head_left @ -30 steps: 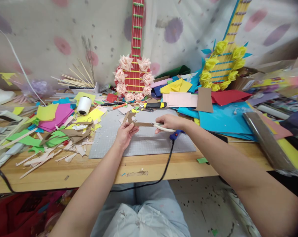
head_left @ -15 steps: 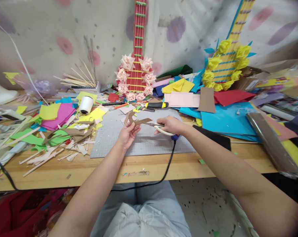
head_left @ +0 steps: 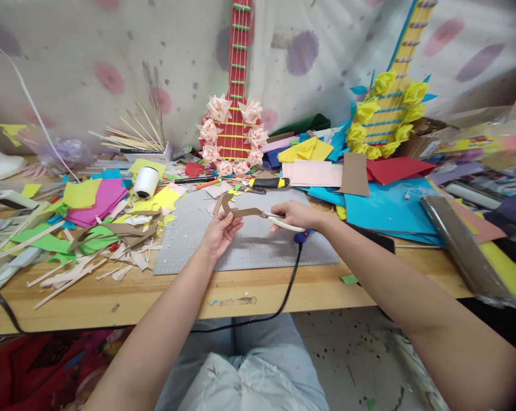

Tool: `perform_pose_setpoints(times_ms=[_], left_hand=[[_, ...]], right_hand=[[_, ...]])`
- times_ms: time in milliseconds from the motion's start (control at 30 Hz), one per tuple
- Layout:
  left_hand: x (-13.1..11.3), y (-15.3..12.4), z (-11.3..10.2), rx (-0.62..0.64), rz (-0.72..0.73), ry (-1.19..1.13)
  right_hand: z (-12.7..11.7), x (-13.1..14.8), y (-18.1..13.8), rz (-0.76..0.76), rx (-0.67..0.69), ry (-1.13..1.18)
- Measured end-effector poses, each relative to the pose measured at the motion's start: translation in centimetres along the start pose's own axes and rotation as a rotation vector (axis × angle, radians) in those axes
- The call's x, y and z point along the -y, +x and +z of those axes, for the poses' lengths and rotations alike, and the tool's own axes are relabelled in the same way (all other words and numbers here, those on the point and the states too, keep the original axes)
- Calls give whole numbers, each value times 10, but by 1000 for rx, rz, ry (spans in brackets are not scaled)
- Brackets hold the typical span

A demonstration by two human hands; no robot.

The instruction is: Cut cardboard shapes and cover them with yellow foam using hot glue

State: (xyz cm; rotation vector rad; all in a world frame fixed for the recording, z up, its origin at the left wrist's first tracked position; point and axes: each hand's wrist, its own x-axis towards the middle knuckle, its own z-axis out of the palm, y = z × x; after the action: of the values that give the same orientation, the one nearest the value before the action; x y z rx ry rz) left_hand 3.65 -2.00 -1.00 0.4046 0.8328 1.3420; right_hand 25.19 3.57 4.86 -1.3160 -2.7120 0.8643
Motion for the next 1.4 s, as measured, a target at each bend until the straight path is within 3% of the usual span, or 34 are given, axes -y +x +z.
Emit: perform_pose_setpoints(times_ms=[367, 800, 1200, 1400], left_hand=[[2, 2, 0, 23, -10, 59], [4, 2, 4, -24, -32, -47], [5, 0, 6, -57, -63, -155], [6, -2, 6, -34, -46, -102]], right_hand=[[-10, 0, 0, -43, 10, -90], [1, 9, -2, 57, -87, -191], [15, 10, -2, 27, -170, -213], [17, 7, -4, 28, -205, -215]])
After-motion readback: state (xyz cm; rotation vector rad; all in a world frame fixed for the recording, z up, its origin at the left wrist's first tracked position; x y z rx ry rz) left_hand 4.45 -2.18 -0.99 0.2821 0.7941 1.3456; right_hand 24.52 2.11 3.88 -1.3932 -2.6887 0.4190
